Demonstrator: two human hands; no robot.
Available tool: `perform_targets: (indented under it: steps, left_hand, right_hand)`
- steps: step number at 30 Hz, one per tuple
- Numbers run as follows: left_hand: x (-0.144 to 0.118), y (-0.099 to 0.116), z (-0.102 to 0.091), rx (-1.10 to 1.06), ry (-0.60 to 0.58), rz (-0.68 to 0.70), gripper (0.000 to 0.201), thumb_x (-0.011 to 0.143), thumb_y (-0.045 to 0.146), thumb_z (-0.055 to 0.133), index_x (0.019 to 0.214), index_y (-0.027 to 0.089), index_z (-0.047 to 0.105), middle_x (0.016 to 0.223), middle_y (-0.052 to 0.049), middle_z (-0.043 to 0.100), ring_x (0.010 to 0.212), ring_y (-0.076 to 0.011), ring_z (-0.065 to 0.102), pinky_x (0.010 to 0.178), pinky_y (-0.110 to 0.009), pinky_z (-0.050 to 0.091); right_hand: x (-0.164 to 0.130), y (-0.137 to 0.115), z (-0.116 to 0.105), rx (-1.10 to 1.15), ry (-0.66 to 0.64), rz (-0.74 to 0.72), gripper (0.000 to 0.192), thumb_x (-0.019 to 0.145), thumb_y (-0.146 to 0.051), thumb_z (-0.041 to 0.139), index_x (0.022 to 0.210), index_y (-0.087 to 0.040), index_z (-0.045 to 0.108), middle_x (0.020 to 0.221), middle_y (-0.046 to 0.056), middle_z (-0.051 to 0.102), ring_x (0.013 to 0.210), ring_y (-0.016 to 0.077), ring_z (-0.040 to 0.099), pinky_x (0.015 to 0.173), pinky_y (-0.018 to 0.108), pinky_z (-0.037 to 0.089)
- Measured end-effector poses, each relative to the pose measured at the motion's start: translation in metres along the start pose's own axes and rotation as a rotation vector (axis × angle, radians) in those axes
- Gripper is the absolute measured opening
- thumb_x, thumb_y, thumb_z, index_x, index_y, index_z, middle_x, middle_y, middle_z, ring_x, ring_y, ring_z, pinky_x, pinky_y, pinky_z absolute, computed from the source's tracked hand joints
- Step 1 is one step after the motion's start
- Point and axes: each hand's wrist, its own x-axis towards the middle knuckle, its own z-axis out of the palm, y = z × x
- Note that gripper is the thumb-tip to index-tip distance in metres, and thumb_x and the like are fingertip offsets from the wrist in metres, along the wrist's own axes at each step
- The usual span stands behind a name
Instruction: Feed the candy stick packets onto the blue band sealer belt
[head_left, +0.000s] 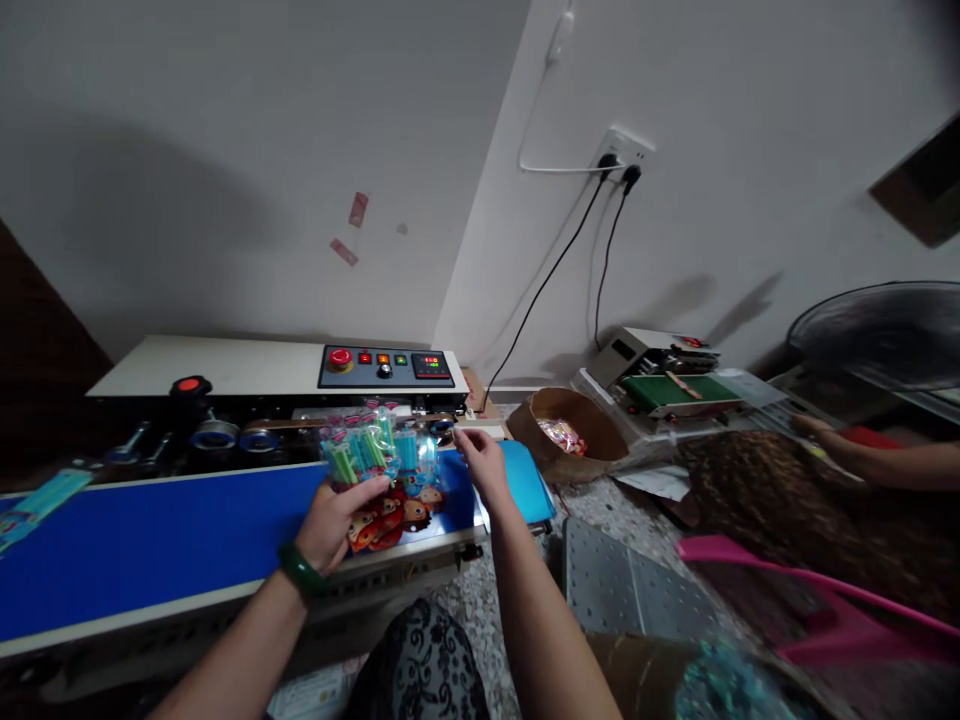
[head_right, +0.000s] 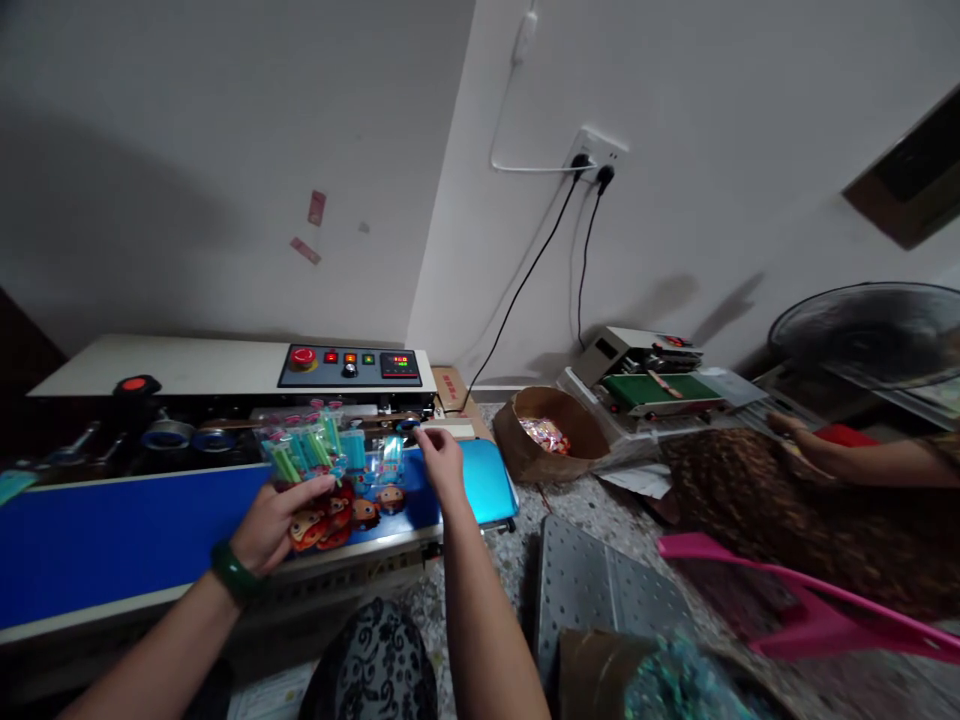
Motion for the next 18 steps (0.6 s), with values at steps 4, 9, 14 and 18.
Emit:
perform_targets:
  steps: [4,9,14,18]
  left_hand:
    - [-0.001,-0.004,0.004,0.006,-0.051,0.027,0.035,0.057,0.017,0.073,0.090,0.012,0.065,0.086,-0.008,0.070,0.082,-0.0251,0.064,0.081,-0.039,0.048]
    - [-0.002,-0.008,0.006,0.028,-0.039,0.032,0.040,0.056,0.020,0.073,0.095,0.013,0.064,0.089,-0.008,0.069,0.082,-0.0257,0.064,0.078,-0.039,0.049]
    - [0.000,-0.012,0.005,0.111,-0.052,0.088,0.040,0.056,0.023,0.073,0.095,0.014,0.064,0.089,-0.008,0.069,0.083,-0.0252,0.063,0.079,-0.038,0.048]
    - [-0.001,-0.013,0.006,0.146,-0.079,0.084,0.038,0.059,0.022,0.072,0.095,0.013,0.064,0.091,-0.009,0.069,0.085,-0.0254,0.063,0.081,-0.039,0.047]
  right_hand:
    - [-0.037,-0.004,0.020,0.109,-0.293,-0.061,0.029,0.068,-0.039,0.060,0.087,-0.018,0.062,0.082,0.003,0.064,0.075,0.0140,0.058,0.066,0.024,0.046]
    - [-0.053,-0.006,0.037,0.211,-0.103,-0.141,0.024,0.066,-0.035,0.063,0.083,-0.019,0.060,0.080,0.000,0.062,0.073,0.0131,0.055,0.067,0.023,0.044]
    - [-0.048,-0.013,0.031,0.141,-0.046,-0.156,0.020,0.067,-0.036,0.062,0.073,-0.018,0.056,0.065,-0.003,0.055,0.060,0.0093,0.049,0.055,0.018,0.039]
    - [-0.047,-0.012,0.026,0.125,-0.012,-0.195,0.018,0.068,-0.034,0.061,0.072,-0.018,0.055,0.067,-0.002,0.055,0.062,0.0093,0.049,0.056,0.018,0.039]
